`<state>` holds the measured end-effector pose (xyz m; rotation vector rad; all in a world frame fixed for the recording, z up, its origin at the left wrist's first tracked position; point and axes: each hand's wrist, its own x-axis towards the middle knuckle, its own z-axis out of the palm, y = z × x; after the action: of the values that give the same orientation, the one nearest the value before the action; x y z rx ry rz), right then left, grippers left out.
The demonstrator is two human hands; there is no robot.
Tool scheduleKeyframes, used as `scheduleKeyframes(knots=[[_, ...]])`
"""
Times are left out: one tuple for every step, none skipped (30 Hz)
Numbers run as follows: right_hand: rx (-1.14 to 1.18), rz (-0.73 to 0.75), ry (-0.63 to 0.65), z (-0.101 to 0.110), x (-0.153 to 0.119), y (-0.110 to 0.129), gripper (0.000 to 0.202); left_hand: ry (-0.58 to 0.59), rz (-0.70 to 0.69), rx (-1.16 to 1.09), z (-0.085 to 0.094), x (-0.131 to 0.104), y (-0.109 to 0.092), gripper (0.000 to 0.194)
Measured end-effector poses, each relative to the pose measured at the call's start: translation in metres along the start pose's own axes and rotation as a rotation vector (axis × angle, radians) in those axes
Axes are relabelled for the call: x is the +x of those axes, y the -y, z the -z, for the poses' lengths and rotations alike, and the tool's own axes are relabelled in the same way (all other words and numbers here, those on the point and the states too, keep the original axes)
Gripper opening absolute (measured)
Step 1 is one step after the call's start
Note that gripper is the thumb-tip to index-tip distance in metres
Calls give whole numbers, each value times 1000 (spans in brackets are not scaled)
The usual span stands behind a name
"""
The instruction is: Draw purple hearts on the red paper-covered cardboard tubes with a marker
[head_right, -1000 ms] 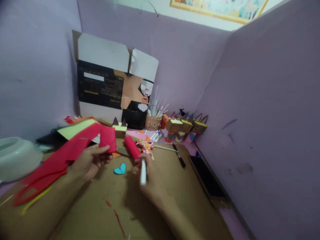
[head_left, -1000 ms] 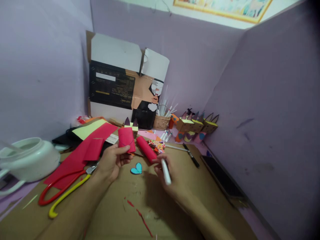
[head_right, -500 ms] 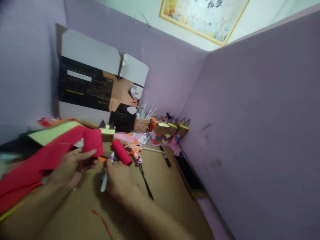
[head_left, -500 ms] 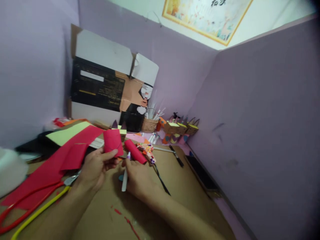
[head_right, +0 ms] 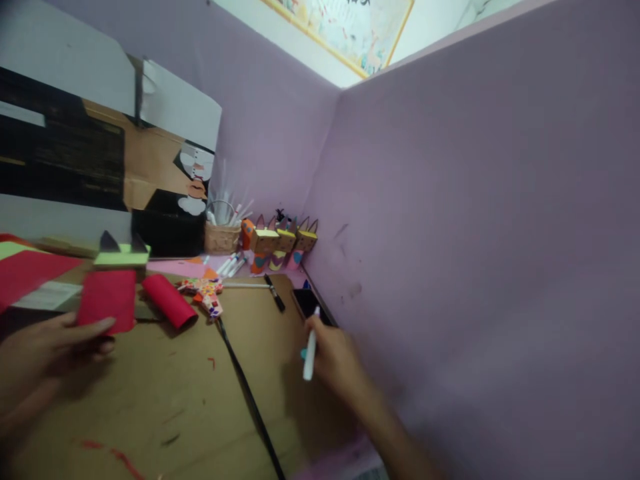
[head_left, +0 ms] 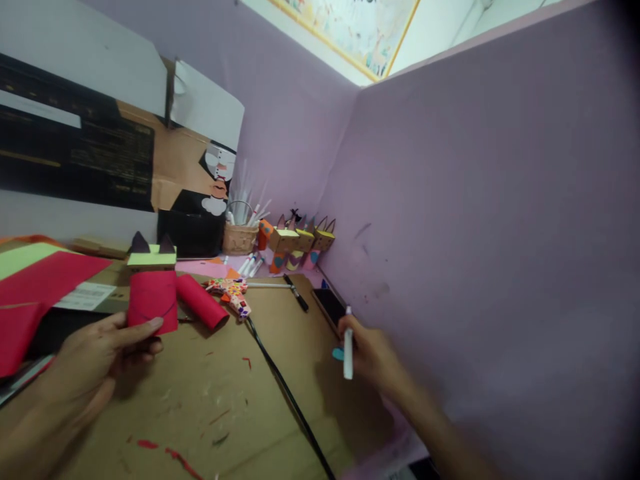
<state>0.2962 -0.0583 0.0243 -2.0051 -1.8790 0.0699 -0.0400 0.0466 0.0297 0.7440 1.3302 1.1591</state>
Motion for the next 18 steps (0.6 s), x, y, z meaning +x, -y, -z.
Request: scheduleKeyframes(knots=[[-73,-39,-2,7,-5,-14,20,8,12,18,0,0,2,13],[-142,-64,6,11,-9,-26,22,37,14,32,0,-1,3,14],[-181,-70,29,15,-13,-34,22,67,17,38,1,-1,6,15],[-217,-76,41,16,-15,-41,22,68,26,44,1,0,8,16],[-242,-78,58,16,-17,-46,21,72,20,46,2,0,10,17],[-261,-84,70,15,-18,-49,21,72,30,54,3,1,13,16],[-275,-94,77,14,-18,-52,20,82,42,65,4,2,15,15],[-284,-103,81,13,-18,-54,20,102,60,72,4,4,18,13],[-290,-113,80,12,-18,-56,21,129,73,82,5,5,20,11],[-292,-121,75,11,-17,-58,21,152,77,88,5,7,22,9],[-290,-131,63,11,-16,-60,21,168,72,96,5,9,24,9],[-275,-138,42,12,-15,-61,19,175,62,99,6,10,26,9],[-240,-142,12,14,-13,-61,16,171,55,100,6,11,27,11],[-174,-140,-26,15,-12,-59,11,159,55,103,5,12,27,12],[-70,-133,-69,16,-10,-55,6,147,64,106,4,12,27,12],[79,-116,-109,17,-9,-47,4,146,80,110,3,11,26,13],[254,-102,-149,16,-8,-37,10,150,98,117,1,9,25,14],[480,-92,-156,14,-9,-22,15,160,114,126,-2,6,24,16]])
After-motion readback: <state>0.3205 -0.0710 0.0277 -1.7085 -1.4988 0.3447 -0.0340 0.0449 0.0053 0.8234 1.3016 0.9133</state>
